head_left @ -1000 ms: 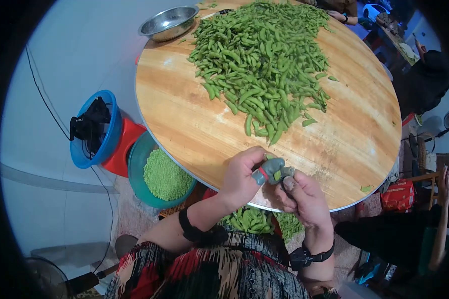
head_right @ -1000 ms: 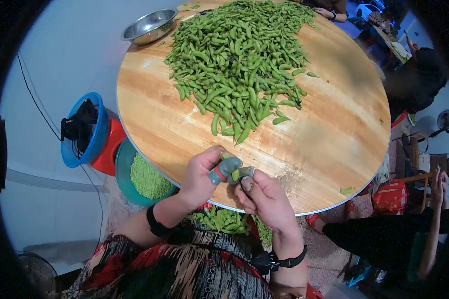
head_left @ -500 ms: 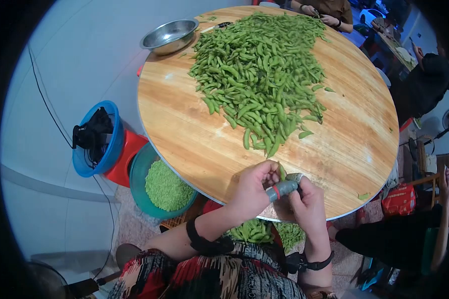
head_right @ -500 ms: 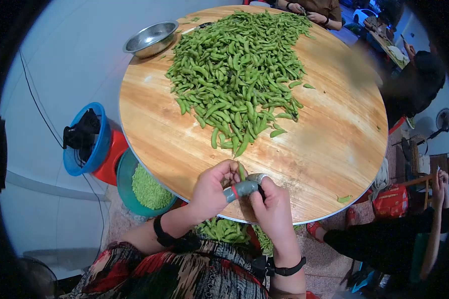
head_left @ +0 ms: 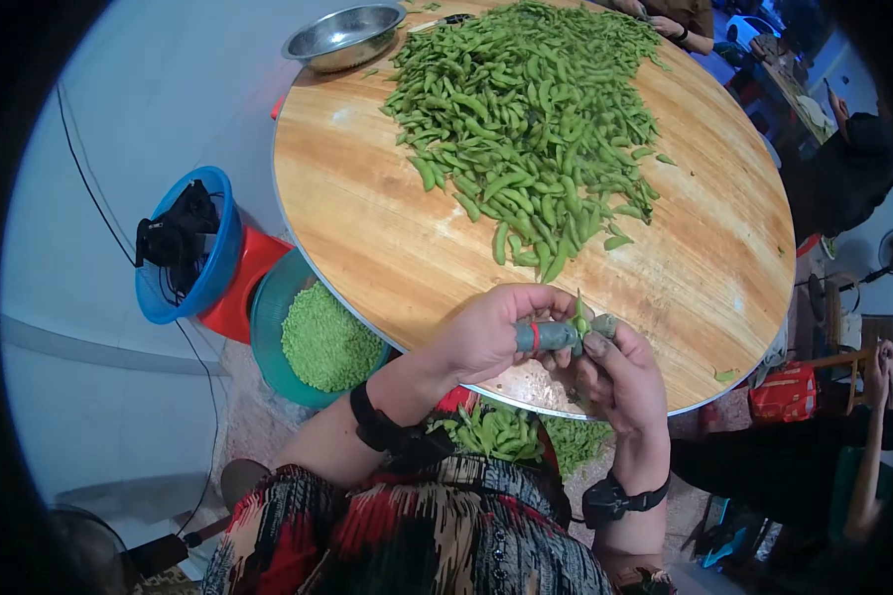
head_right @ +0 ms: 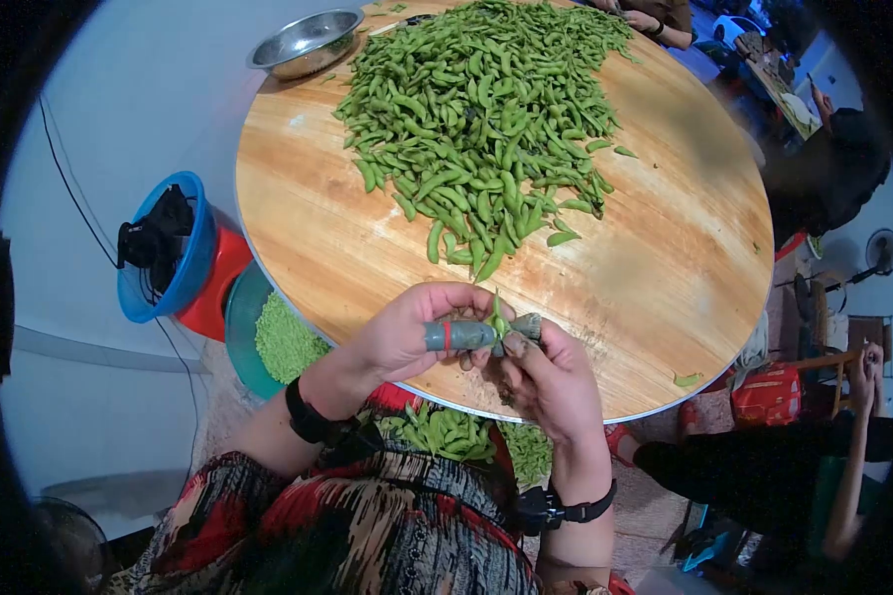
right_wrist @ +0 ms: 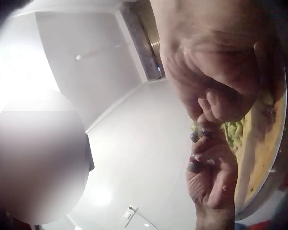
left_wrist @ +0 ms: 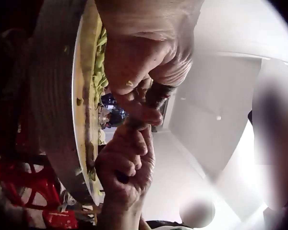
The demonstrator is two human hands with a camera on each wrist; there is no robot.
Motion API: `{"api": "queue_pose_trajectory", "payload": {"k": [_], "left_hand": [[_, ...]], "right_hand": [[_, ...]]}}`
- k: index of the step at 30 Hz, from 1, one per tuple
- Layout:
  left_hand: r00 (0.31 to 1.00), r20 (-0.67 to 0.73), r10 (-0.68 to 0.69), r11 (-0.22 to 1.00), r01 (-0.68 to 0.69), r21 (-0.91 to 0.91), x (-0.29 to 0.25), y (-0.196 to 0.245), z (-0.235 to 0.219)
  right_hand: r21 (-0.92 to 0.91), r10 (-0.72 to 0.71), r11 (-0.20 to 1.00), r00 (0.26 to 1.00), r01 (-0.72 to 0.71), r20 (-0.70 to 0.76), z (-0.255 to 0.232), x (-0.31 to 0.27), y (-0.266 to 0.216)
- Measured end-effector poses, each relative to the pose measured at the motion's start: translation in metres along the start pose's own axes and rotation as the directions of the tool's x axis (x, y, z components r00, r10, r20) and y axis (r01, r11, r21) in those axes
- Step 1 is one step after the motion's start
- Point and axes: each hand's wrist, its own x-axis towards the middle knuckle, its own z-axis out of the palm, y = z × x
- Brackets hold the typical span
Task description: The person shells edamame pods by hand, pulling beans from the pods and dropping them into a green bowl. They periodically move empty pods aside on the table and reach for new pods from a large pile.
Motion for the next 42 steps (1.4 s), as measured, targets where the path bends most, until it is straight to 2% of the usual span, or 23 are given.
{"api": "queue_pose_trajectory", "payload": {"k": [1,3,4,6,8,10,11,12,14,15,18,20,21,23,25,30,32,35,37,39,40,41,42], "left_hand": [[0.999,-0.031,-0.010,0.999,0.009,-0.033,-0.001,0.001,0.003],[0.997,-0.068,0.030,0.997,-0.025,0.073,-0.002,-0.001,0.008],[0.993,-0.099,0.069,0.981,-0.050,0.187,-0.002,-0.003,0.010],[0.973,-0.151,0.175,0.956,-0.131,0.263,0.001,-0.012,0.013],[0.939,-0.199,0.281,0.918,-0.203,0.340,0.000,-0.014,0.013],[0.974,-0.201,0.105,0.974,-0.061,0.216,-0.003,-0.009,0.008],[0.985,-0.143,0.096,0.978,-0.067,0.200,-0.003,-0.009,0.004],[0.985,-0.145,0.098,0.978,-0.068,0.196,-0.004,-0.007,-0.002],[0.994,0.095,-0.053,0.983,0.069,-0.168,-0.005,-0.002,-0.012],[0.994,0.094,-0.052,0.983,0.068,-0.169,-0.005,-0.002,-0.012],[0.997,0.044,-0.068,0.969,0.077,-0.234,-0.006,-0.002,-0.008],[0.973,-0.228,-0.042,0.998,0.051,0.035,-0.006,-0.001,-0.005],[0.973,-0.227,-0.043,0.998,0.053,0.037,-0.007,0.001,-0.007],[0.958,-0.278,0.067,0.996,-0.082,-0.042,-0.009,0.003,-0.013],[0.975,-0.215,0.050,0.996,-0.066,-0.066,-0.010,0.000,-0.009],[0.984,-0.172,0.050,0.994,-0.065,-0.083,-0.012,-0.008,-0.002],[0.986,-0.157,0.049,0.994,-0.064,-0.092,-0.011,-0.005,0.003],[0.956,-0.274,0.107,0.990,-0.077,0.117,-0.007,-0.011,0.014],[0.944,-0.287,0.161,0.968,-0.095,0.232,-0.005,-0.015,0.014],[0.965,-0.216,0.149,0.984,-0.124,0.126,-0.005,-0.014,0.016],[0.978,-0.148,0.146,0.989,-0.145,0.016,-0.006,-0.013,0.017],[0.980,-0.144,0.141,0.990,-0.140,0.018,-0.006,-0.015,0.015],[0.964,0.035,0.262,0.965,-0.263,0.017,-0.006,-0.019,0.013]], "right_hand": [[-0.005,0.004,1.000,1.000,-0.004,-0.001,0.002,0.002,0.004],[-0.543,-0.503,0.737,0.863,0.402,-0.045,0.007,0.007,0.016],[-0.547,-0.499,0.737,0.866,0.398,-0.042,0.010,0.004,0.015],[-0.808,-0.497,0.524,0.867,0.271,-0.032,0.019,-0.002,0.007],[-0.809,-0.528,0.504,0.849,0.304,-0.010,0.016,0.003,0.011],[-0.404,-0.251,0.894,0.963,0.193,-0.094,0.010,0.006,0.010],[-0.258,-0.147,0.959,0.985,0.119,-0.090,0.011,0.004,0.006],[-0.261,-0.144,0.958,0.986,0.116,-0.089,0.011,0.001,0.003],[0.152,0.074,0.985,0.995,-0.083,0.062,0.010,-0.005,0.000],[0.225,0.071,0.971,0.995,-0.085,0.069,0.014,-0.007,0.001],[0.056,-0.018,0.998,0.995,0.024,-0.098,0.022,-0.004,0.005],[-0.134,-0.104,0.987,0.988,0.088,-0.118,0.016,-0.004,0.009],[-0.320,-0.193,0.936,0.974,0.145,-0.123,0.014,-0.004,0.010],[-0.420,-0.239,0.891,0.964,0.171,-0.116,0.009,-0.004,0.008],[-0.572,-0.310,0.794,0.946,0.205,-0.092,0.008,-0.007,0.006],[-0.709,-0.374,0.656,0.927,0.261,-0.004,0.008,-0.006,0.017],[-0.748,-0.540,0.546,0.841,0.376,0.028,0.013,-0.007,0.014],[-0.799,-0.601,0.454,0.797,0.396,0.053,0.021,-0.011,0.006],[-0.783,-0.536,0.484,0.840,0.391,0.088,0.008,-0.007,0.010],[-0.768,-0.472,0.512,0.873,0.386,0.123,0.001,-0.008,0.010],[-0.484,-0.287,0.813,0.946,0.323,0.149,-0.001,-0.009,0.009],[-0.141,-0.112,0.979,0.963,0.149,0.245,-0.002,-0.010,0.009],[-0.138,-0.116,0.979,0.964,0.152,0.241,-0.001,-0.012,0.012]]}}
